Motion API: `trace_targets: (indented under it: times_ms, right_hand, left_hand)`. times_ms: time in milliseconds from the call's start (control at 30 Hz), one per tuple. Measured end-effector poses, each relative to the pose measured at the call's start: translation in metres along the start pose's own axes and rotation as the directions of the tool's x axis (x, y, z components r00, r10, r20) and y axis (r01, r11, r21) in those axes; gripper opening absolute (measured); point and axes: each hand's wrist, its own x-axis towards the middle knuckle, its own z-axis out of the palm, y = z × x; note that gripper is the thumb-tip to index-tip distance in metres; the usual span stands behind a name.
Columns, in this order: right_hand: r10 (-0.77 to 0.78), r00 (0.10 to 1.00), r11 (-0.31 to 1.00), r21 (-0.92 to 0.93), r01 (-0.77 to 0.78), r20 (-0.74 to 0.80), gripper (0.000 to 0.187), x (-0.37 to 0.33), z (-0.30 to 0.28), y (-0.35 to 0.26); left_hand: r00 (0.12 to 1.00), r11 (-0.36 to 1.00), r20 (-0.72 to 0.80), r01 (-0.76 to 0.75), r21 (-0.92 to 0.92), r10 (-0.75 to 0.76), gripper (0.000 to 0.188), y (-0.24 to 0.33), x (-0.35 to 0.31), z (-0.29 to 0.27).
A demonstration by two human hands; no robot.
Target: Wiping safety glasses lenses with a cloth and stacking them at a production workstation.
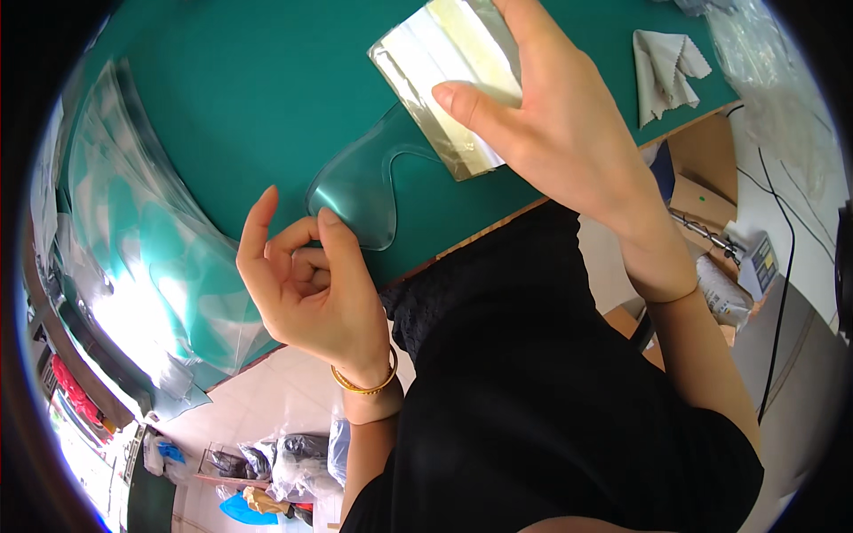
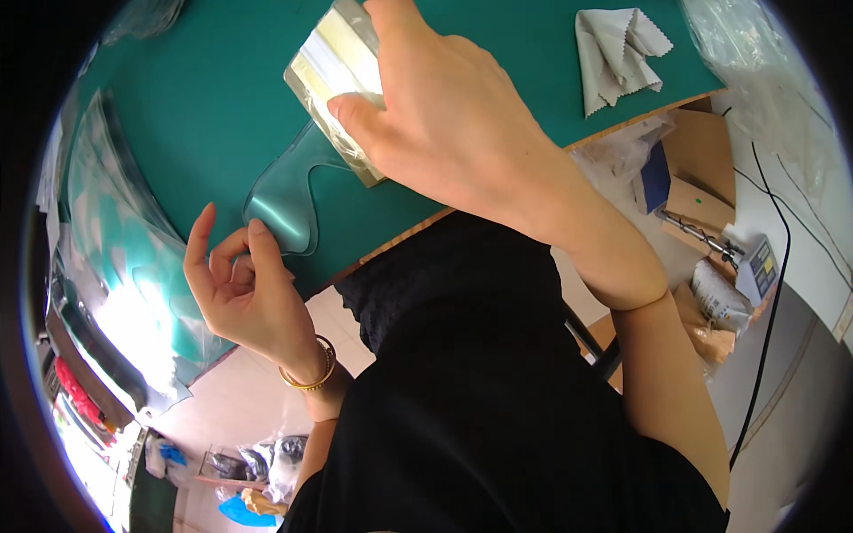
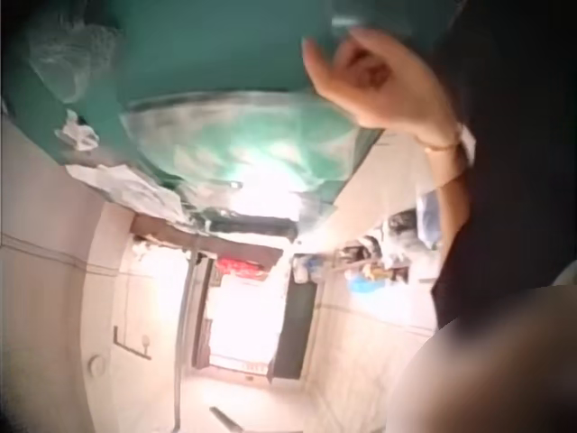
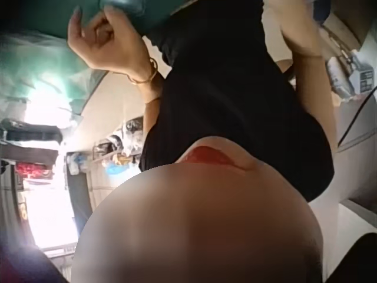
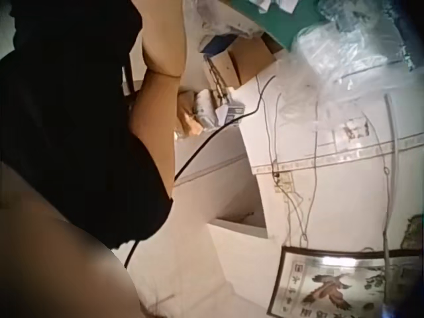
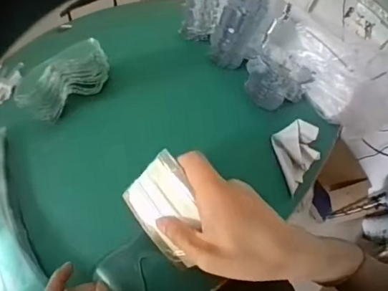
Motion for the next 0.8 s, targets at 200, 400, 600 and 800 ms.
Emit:
trace_targets:
  times_ms: [200,400,600,800]
  right_hand:
    - [-0.118,0.992,0.992,-0.056,0.115,-0.047,0.045,0.003,0.008,0.003]
    - [0.008,0.998,0.992,-0.123,0.000,0.060,0.045,0.007,0.001,-0.001]
    - [-0.169,0.985,0.979,-0.114,0.170,0.023,0.044,0.007,0.020,0.004]
    - [-0.476,0.878,0.852,-0.275,0.446,-0.052,0.033,0.012,0.046,0.005]
  left_hand:
    - [1.000,0.996,-0.022,-0.017,-0.083,0.015,0.044,0.013,0.001,0.002]
    - [0.998,0.986,-0.051,0.036,-0.164,-0.045,0.051,0.025,-0.004,0.000]
    - [0.991,0.986,0.010,0.131,-0.103,-0.131,0.049,0.013,-0.005,-0.006]
    - [0.989,0.982,0.071,0.138,-0.132,-0.129,0.051,0.010,-0.003,-0.005]
